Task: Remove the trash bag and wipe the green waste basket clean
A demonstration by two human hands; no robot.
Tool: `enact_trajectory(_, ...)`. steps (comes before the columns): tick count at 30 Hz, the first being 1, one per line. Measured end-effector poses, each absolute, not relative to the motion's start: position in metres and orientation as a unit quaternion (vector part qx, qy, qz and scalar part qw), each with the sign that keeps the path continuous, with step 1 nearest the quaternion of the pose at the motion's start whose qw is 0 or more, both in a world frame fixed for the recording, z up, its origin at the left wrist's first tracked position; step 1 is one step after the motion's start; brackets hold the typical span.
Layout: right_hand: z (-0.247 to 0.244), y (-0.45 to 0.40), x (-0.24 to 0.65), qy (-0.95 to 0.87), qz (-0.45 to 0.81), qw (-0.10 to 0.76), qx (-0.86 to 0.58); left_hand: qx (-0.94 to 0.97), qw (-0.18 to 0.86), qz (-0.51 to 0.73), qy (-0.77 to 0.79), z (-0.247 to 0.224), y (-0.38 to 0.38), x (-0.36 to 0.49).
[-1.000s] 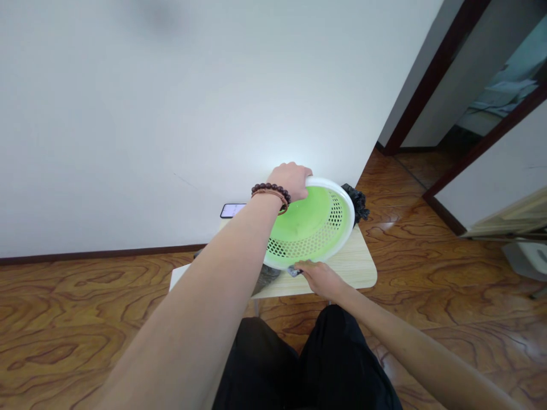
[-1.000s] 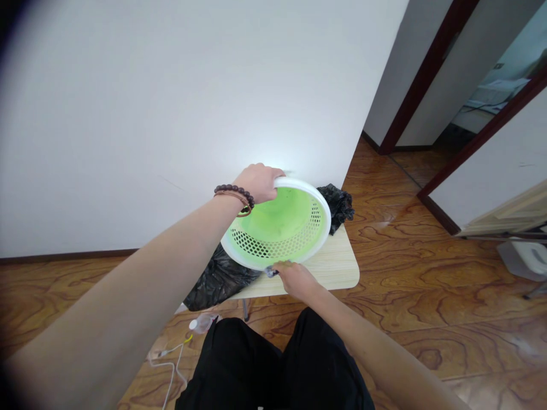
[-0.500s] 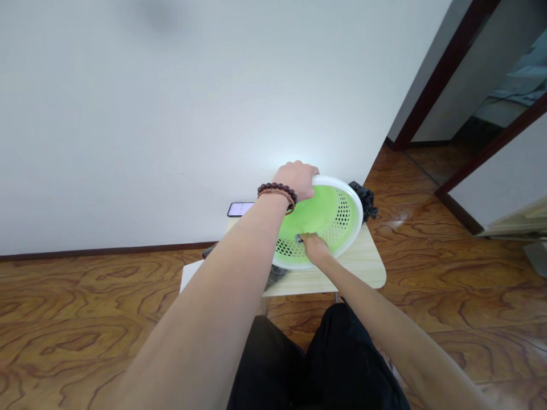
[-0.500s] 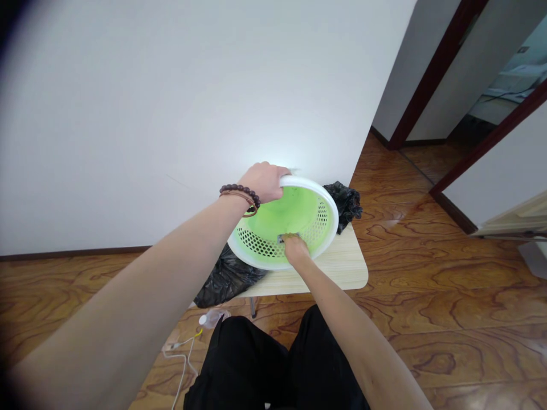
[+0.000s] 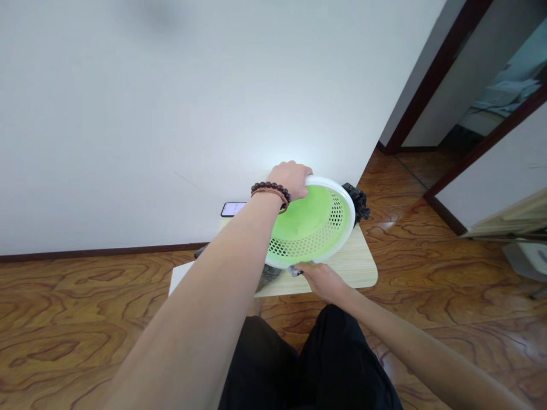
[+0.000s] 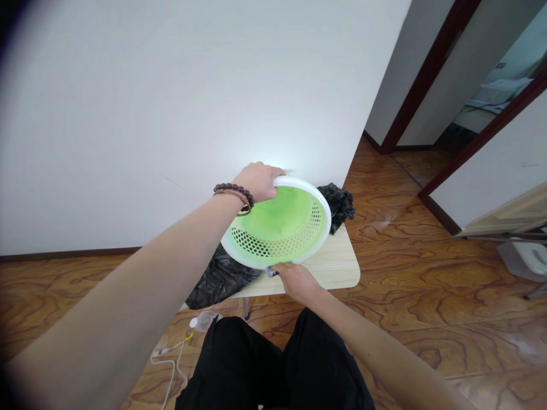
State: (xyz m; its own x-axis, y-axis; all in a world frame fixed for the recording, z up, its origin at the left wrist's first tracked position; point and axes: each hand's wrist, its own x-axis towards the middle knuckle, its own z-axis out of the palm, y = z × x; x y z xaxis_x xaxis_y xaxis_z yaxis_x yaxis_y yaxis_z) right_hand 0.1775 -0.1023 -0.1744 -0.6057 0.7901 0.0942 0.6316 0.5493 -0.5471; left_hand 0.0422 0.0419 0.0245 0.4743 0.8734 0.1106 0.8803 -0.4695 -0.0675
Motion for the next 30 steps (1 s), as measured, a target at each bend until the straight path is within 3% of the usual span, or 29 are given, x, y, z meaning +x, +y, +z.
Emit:
enact_trajectory(6, -0.17, -0.04, 0.172, -0.819, 0.18, 0.261, -0.479, -0.858, 0.062, -0.034, -0.509, 0.022, 0.044, 0.042)
enact_trajectory(11, -0.196, -0.007, 0.156, -0.815, 0.163, 0.17, -0.53, -0.856, 0.063, -0.03, -0.512, 0.022, 0.043, 0.042)
enact_trajectory(14, -0.207, -0.014, 0.144, -0.808, 0.17, 0.131, -0.549, -0.856, 0.058, -0.03, -0.513, 0.022, 0.043, 0.042)
enact_trajectory(25, -0.187, -0.101, 0.168, -0.866, 0.222, 0.199, -0.401, -0.853, 0.046, -0.026, -0.52, 0.025, 0.04, 0.042)
enact_trajectory(30, -0.172, -0.086, 0.179, -0.857, 0.224, 0.194, -0.422, -0.856, 0.06, -0.026, -0.513, 0.024, 0.041, 0.043)
